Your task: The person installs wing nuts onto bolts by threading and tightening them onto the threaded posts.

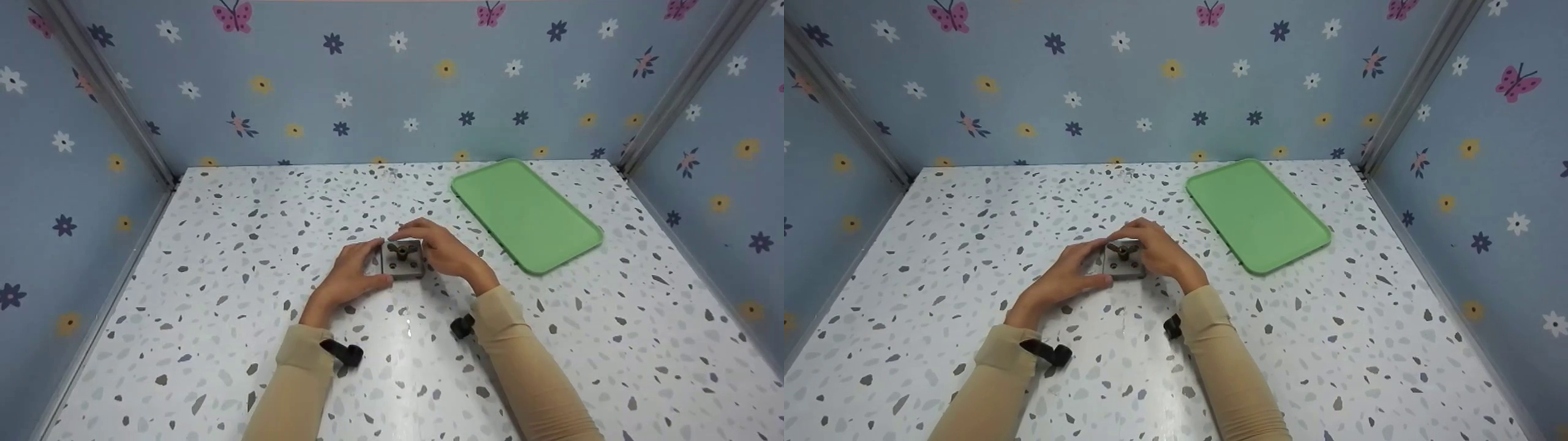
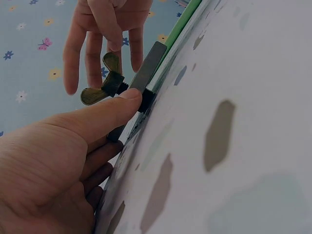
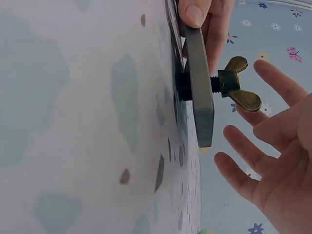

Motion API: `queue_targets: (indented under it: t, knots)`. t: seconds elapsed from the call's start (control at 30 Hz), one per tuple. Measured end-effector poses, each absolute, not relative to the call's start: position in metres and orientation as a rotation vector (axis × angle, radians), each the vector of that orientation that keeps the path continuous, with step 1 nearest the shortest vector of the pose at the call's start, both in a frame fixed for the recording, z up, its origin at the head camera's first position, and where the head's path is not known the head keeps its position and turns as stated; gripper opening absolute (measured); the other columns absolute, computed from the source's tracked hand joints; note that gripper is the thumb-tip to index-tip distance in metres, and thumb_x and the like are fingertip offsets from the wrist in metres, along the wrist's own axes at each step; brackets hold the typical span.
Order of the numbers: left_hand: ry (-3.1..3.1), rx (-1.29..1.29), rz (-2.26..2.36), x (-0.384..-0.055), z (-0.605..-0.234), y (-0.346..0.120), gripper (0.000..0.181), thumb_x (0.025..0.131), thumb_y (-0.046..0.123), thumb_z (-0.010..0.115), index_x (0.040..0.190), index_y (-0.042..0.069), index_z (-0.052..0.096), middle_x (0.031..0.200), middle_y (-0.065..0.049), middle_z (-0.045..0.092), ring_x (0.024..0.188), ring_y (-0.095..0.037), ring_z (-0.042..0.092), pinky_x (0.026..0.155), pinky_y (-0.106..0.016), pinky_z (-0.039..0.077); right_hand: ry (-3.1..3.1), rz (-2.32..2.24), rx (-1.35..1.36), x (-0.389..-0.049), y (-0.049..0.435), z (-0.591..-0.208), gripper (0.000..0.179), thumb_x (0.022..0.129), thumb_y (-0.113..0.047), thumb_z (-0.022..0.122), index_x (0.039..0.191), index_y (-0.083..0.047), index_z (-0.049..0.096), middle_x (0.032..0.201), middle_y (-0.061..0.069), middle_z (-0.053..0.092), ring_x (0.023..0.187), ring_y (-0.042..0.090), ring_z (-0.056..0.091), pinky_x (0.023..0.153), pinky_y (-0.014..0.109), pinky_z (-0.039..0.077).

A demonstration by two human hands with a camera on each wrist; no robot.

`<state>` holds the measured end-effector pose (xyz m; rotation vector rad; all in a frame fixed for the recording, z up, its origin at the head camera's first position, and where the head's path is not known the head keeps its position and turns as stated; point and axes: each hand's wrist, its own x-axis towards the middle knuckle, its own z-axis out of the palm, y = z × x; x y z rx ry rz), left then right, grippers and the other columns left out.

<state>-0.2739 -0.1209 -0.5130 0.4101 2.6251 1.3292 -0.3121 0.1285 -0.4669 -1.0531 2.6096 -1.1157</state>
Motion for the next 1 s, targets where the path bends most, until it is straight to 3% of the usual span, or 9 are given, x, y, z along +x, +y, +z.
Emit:
queue_targets:
  t: [0.43,0.63,1.0]
  knots:
    - [2.599,0.407,1.352,-0.2757,-0.5136,-0.1147,0.092,0.088,0.038,0.085,0.166,0.021,0.039,0.168,-0.011,0.036,0.156,-0.031,0.030,0.130,-0.053,0.024,2.582,-1.070,-1.138,-0.3095,0.1327,-0.4686,0.066,0.093,0.023,0.037,0.140,-0.010,0.070,0.151,0.023,0.053,0.143,0.038,0.049,0.123,0.054,0.038]
    - [2.605,0.417,1.349,-0.2757,-0.5131,-0.1154,0.092,0.089,0.038,0.085,0.166,0.019,0.038,0.169,-0.010,0.037,0.157,-0.030,0.028,0.131,-0.050,0.022,2.584,-1.067,-1.103,-0.3094,0.1313,-0.4687,0.069,0.092,0.024,0.038,0.142,-0.012,0.069,0.152,0.020,0.052,0.135,0.036,0.056,0.114,0.050,0.049]
    - [2.613,0.402,1.350,-0.2752,-0.5132,-0.1209,0.092,0.088,0.037,0.086,0.165,0.019,0.039,0.168,-0.009,0.038,0.157,-0.030,0.028,0.131,-0.051,0.021,2.615,-1.045,-1.059,-0.3107,0.1252,-0.4684,0.059,0.097,0.016,0.047,0.144,-0.014,0.067,0.151,0.016,0.054,0.141,0.034,0.052,0.121,0.050,0.042]
